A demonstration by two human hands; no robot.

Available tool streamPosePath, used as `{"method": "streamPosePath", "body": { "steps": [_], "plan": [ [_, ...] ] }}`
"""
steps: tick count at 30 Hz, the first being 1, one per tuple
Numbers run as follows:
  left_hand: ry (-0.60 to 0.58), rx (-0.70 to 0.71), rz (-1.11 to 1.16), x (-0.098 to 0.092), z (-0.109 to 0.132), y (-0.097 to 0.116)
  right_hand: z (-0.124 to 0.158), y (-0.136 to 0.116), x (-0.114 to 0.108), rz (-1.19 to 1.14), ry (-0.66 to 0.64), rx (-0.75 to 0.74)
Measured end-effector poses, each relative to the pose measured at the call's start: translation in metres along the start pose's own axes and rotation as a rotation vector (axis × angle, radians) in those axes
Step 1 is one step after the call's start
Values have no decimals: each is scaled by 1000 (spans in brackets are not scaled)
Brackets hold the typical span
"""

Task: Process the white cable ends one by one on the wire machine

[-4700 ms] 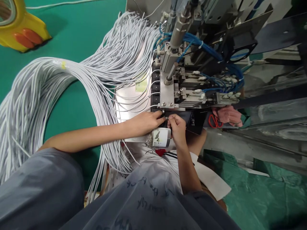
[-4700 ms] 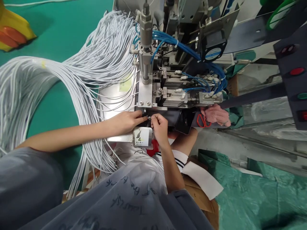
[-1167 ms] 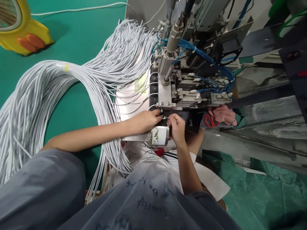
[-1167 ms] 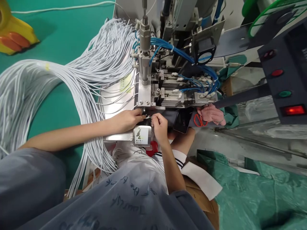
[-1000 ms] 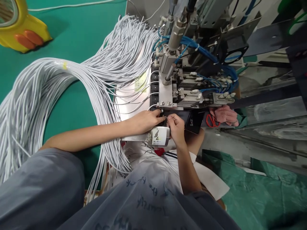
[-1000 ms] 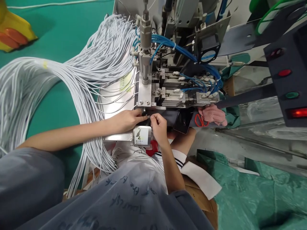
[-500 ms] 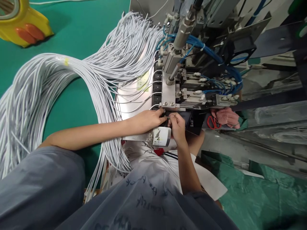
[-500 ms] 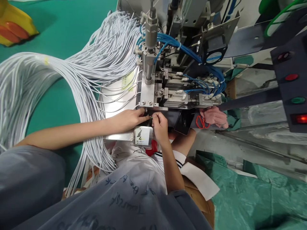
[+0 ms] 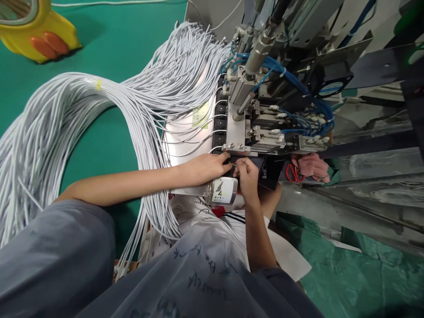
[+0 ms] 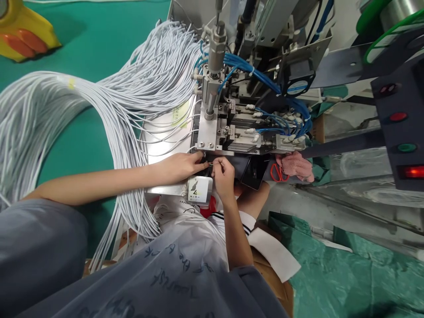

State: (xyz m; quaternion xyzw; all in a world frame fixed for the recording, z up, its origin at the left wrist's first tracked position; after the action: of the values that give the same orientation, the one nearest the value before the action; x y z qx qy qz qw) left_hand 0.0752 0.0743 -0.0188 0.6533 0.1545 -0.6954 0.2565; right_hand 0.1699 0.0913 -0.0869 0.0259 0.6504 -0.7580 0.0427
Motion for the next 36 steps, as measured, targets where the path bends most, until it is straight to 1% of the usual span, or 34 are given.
{"method": "streamPosePath", "body": {
  "steps": [4, 9, 14, 17, 22, 26, 28, 29, 31, 32, 33, 34, 35, 36],
  "plan": [
    [-18, -1, 7, 1, 0, 0, -1, -2, -2, 7, 31, -2],
    [-25, 0, 19, 0, -1, 0, -1, 9, 5, -19, -41, 50],
    [-17, -12, 27, -1, 0, 0, 0, 15, 9, -90, -46, 10],
    [-23, -54, 37, -3, 4, -3, 0, 19, 10, -121, -35, 14],
    [-97, -176, -28, -9, 13, -12, -2, 26, 13, -153, -24, 35],
    [-89, -187, -65, -16, 18, -9, -3, 25, 13, -117, -19, 44],
    [-78, -184, -75, -18, 19, -8, 3, 15, 2, -60, 63, 13],
    [-75, -188, -78, -18, 19, -9, 11, 5, -7, -15, 143, -25],
    [-62, -228, -87, -18, 19, -14, 38, -22, -24, 96, 334, -134],
    [-48, -263, -91, -18, 20, -19, 55, -35, -27, 154, 405, -188],
    [-33, -303, -95, -19, 20, -25, 69, -46, -23, 200, 420, -226],
    [-18, -339, -96, -20, 21, -31, 80, -53, -10, 233, 367, -242],
    [-6, -371, -94, -21, 21, -35, 86, -52, 13, 259, 230, -217],
    [-4, -381, -88, -21, 21, -38, 90, -46, 41, 267, 51, -172]
  ]
}}
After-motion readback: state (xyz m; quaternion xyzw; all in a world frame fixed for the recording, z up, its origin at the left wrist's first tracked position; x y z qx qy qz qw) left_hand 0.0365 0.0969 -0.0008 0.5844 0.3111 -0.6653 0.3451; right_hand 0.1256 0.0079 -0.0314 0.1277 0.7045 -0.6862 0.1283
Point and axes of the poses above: each hand's wrist, its own z-axis away from the middle knuckle, its own x-axis out of the palm, y = z × x, the point moved 10 cm from there along -z, towards the middle knuckle, and after that the axes turned 4 degrees about -y, right-handed, at the moved point
